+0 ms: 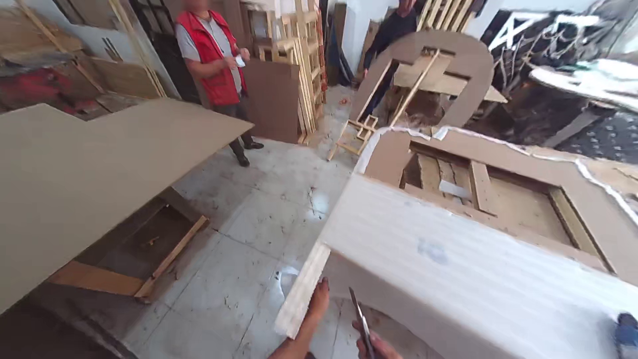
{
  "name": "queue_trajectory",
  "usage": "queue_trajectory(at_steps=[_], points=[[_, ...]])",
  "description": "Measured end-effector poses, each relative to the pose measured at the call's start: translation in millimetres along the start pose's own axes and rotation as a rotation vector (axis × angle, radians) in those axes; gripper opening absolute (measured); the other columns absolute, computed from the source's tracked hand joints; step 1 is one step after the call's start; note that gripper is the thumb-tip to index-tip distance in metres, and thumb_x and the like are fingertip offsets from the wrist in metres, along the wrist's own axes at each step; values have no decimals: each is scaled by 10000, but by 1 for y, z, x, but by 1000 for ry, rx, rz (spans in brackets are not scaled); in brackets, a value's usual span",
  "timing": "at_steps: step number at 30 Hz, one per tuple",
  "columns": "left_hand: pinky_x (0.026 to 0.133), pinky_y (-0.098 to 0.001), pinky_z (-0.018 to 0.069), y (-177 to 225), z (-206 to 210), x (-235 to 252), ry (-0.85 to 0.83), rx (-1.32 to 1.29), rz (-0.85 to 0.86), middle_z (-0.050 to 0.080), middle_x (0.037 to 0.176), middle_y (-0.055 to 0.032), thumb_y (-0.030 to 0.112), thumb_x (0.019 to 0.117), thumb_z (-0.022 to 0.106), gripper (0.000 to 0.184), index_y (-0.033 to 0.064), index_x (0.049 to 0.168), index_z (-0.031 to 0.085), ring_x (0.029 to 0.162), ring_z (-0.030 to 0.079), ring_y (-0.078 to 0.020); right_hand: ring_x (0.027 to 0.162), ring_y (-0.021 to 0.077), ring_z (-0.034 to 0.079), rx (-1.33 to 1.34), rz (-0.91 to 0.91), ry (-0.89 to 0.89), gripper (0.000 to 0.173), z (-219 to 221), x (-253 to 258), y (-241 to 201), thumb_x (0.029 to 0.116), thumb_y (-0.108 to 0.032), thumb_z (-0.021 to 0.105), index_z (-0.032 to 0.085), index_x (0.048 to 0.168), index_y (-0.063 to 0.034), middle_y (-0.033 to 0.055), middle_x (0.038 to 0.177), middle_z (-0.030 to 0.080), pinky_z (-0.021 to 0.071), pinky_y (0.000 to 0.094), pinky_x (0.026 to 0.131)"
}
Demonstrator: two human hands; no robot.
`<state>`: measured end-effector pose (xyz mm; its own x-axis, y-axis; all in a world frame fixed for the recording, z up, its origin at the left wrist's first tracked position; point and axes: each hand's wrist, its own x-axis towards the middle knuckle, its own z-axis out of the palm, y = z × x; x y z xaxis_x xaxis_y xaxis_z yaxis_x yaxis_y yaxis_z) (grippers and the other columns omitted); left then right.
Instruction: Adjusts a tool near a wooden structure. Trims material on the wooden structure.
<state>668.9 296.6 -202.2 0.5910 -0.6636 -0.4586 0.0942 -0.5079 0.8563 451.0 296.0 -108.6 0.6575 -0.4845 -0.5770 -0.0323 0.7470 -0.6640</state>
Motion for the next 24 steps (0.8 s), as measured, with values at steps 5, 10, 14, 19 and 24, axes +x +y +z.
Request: queue_trajectory(at_steps=[5, 10, 14, 19, 24], points=[[899, -434, 567, 5, 13, -2, 5, -115, -69, 695, 1133, -223, 270, 1124, 370, 470, -37, 1466, 467, 947, 695, -267, 736, 141, 681, -494, -62, 164, 424, 0, -15, -26, 984, -126, 604, 586, 1398, -31, 75, 966, 722, 599, 324, 679], [796, -358, 568, 13, 19, 26, -8, -338, -17, 698, 1092, -166, 264, 1137, 315, 463, -14, 1488, 431, 872, 687, -184, 810, 144, 708, -997, -41, 263, 479, 8, 18, -53, 979, -292, 618, 607, 1429, -129, 63, 1112, 733, 608, 384, 770], [841, -331, 565, 13, 24, 36, -79, -476, 120, 631, 1217, -190, 192, 1116, 337, 428, -58, 1446, 447, 951, 663, -175, 844, 167, 706, -1155, -8, 260, 447, 24, 44, -67, 959, -332, 586, 663, 1373, -183, 41, 1050, 743, 580, 448, 797], [946, -326, 539, 8, 25, 46, -92, -397, 192, 643, 1177, -208, 133, 1111, 332, 394, -99, 1382, 501, 1014, 653, -180, 960, 236, 704, -1286, 9, 260, 413, 34, 78, -72, 953, -351, 575, 697, 1318, -199, 62, 1054, 746, 541, 537, 851], [925, -359, 568, 4, 34, 54, -24, -399, 140, 664, 1114, -188, 155, 1116, 364, 361, -79, 1315, 556, 978, 673, -196, 992, 236, 696, -1331, 17, 286, 397, 44, 98, -73, 960, -355, 557, 705, 1298, -210, 57, 1056, 743, 530, 531, 868]])
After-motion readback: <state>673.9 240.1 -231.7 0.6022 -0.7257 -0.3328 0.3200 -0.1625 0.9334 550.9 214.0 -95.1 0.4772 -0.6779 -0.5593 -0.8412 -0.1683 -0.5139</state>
